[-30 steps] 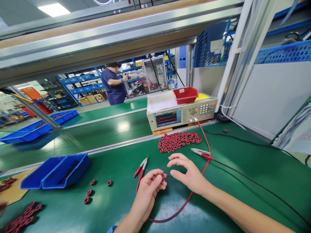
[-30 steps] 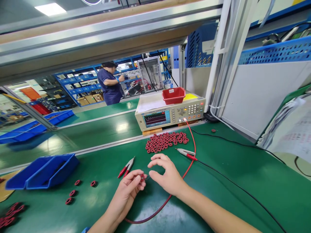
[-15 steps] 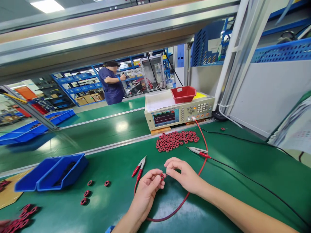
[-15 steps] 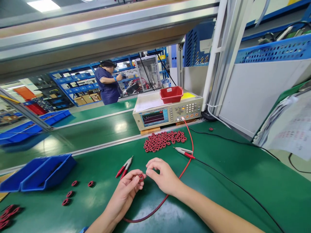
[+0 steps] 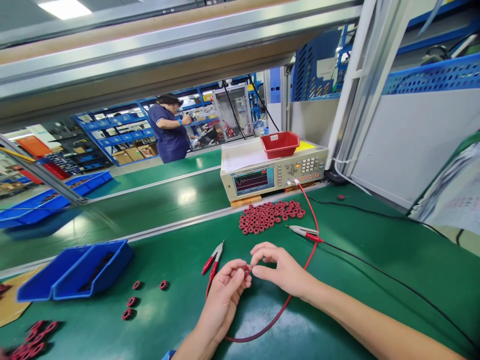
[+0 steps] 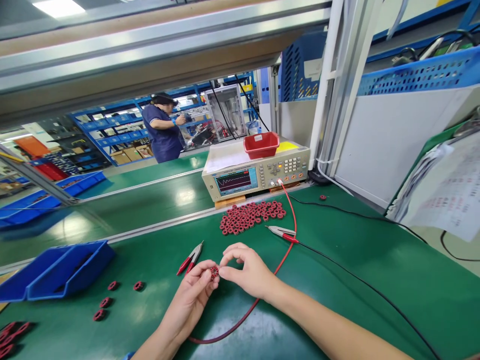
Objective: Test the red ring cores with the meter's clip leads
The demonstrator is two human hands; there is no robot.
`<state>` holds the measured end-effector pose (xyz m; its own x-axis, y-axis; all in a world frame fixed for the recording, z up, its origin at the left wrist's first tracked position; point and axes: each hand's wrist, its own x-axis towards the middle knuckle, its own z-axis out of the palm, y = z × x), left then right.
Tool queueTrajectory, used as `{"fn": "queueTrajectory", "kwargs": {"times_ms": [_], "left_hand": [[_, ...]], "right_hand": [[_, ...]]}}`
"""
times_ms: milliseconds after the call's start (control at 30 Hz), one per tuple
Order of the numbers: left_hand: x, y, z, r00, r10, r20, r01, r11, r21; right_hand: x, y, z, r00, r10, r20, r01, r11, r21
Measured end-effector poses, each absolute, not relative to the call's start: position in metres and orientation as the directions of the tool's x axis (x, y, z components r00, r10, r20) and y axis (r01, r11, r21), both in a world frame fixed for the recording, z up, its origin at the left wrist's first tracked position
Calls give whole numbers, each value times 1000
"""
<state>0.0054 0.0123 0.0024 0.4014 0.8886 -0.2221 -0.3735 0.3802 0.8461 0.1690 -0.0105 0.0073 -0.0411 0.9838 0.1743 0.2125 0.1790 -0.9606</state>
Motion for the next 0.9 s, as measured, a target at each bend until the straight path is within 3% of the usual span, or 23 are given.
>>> {"fn": "queueTrajectory", "kwargs": {"times_ms": [133, 367, 500, 900], "left_hand": [[6, 12, 1, 397, 892, -215, -381, 373, 846], [5, 14, -1, 376, 902, -212, -383, 360, 851], [5, 14, -3, 395, 893, -217, -365, 369, 855], [9, 10, -3, 399, 901, -173, -278, 298, 913]], "right_hand": [[165, -12, 5, -29, 973, 230, 181, 232, -956], [166, -22, 9, 97, 876, 472, 510, 364, -780], [165, -23, 11, 74, 827, 558, 577, 421, -700], [161, -21, 9, 18, 891, 454, 607, 351, -713]]}}
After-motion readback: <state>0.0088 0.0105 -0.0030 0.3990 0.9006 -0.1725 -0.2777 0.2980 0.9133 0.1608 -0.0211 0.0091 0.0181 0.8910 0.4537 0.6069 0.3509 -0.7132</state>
